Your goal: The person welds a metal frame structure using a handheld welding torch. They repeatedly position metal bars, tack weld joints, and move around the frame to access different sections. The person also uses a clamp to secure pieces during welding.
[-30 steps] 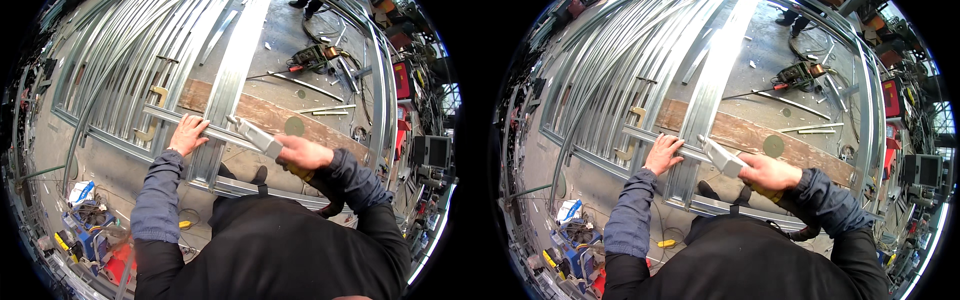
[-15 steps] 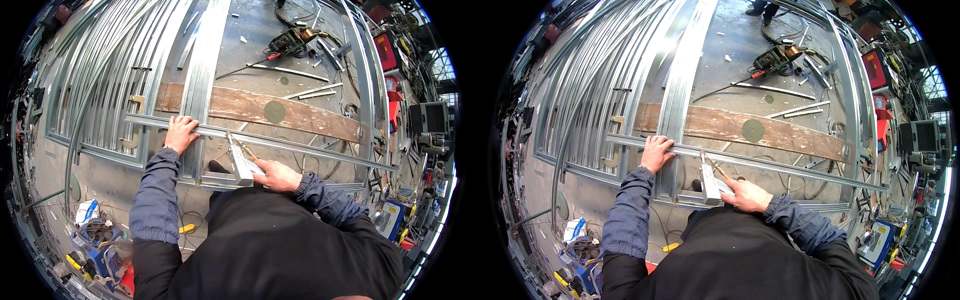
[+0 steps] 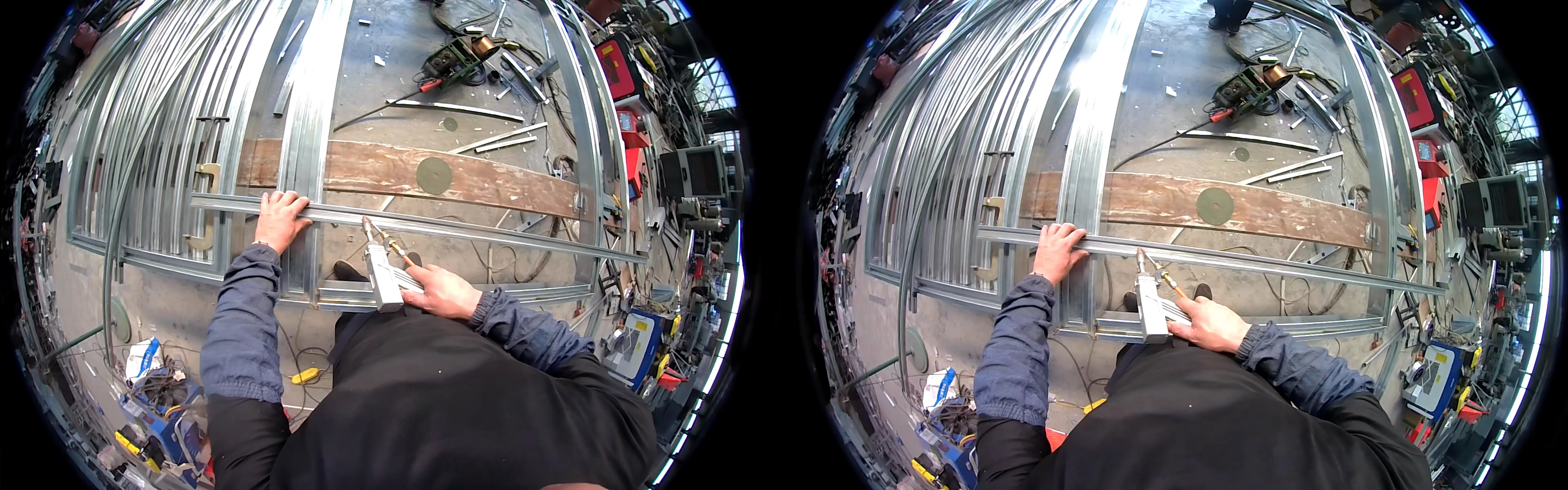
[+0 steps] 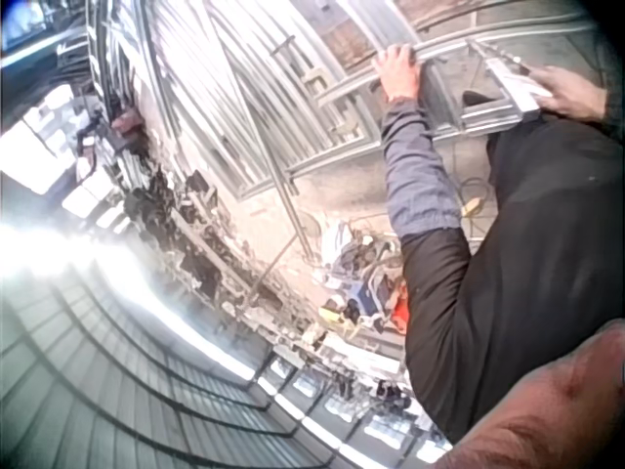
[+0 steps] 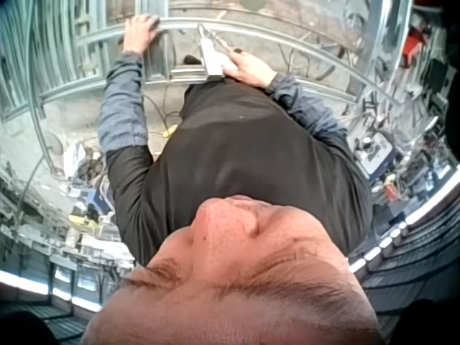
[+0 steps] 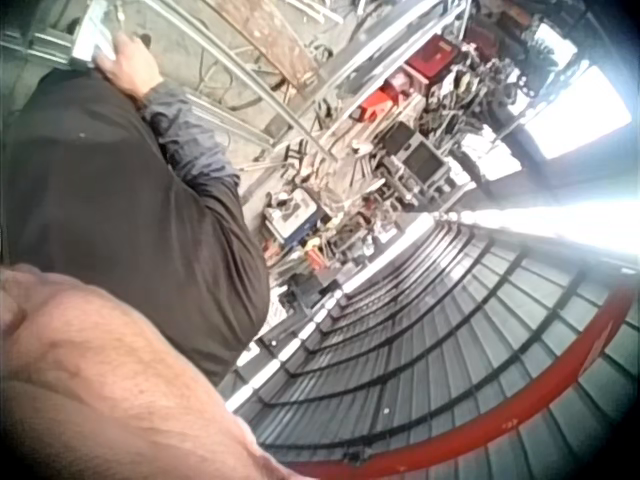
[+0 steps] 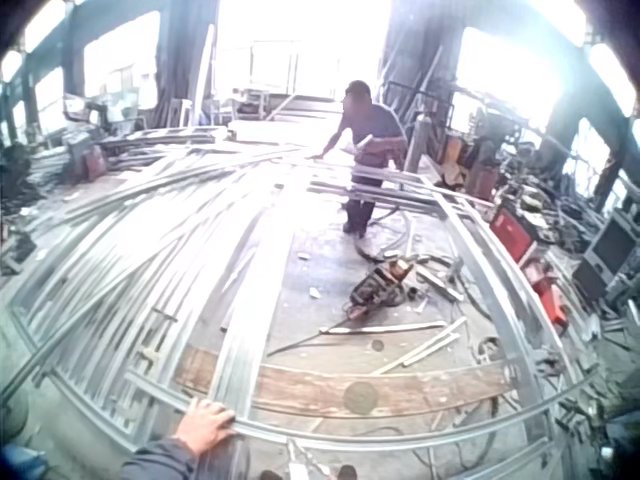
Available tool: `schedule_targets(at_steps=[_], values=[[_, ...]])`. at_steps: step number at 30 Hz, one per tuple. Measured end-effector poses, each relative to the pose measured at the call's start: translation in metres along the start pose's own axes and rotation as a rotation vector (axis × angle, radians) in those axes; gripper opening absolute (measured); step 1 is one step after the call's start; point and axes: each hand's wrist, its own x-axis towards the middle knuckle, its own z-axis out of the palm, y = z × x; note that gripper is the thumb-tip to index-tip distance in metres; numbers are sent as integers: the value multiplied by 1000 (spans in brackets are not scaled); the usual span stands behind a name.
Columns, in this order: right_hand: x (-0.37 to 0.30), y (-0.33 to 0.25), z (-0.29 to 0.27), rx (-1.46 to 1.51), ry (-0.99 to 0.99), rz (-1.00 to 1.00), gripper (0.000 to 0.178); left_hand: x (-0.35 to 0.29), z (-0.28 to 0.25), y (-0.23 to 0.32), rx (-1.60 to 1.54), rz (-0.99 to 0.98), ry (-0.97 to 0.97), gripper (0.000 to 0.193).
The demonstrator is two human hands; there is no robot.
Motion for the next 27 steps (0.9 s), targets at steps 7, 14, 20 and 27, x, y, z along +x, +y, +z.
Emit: schedule_targets(at_steps=[7, 14, 20, 27], values=[[-1, 0, 2, 3, 26, -1, 55, -1, 0, 2, 6, -4, 15, 51], [-1, 3, 4, 25, 45, -6, 55, -2, 3, 1, -10, -8, 28, 51], [-3, 6, 7, 35, 47, 13, 54, -2, 2, 2, -18, -7, 23, 51], [-6, 10, 7, 50, 41, 15, 53, -2, 3, 1, -28, -4, 23, 51]])
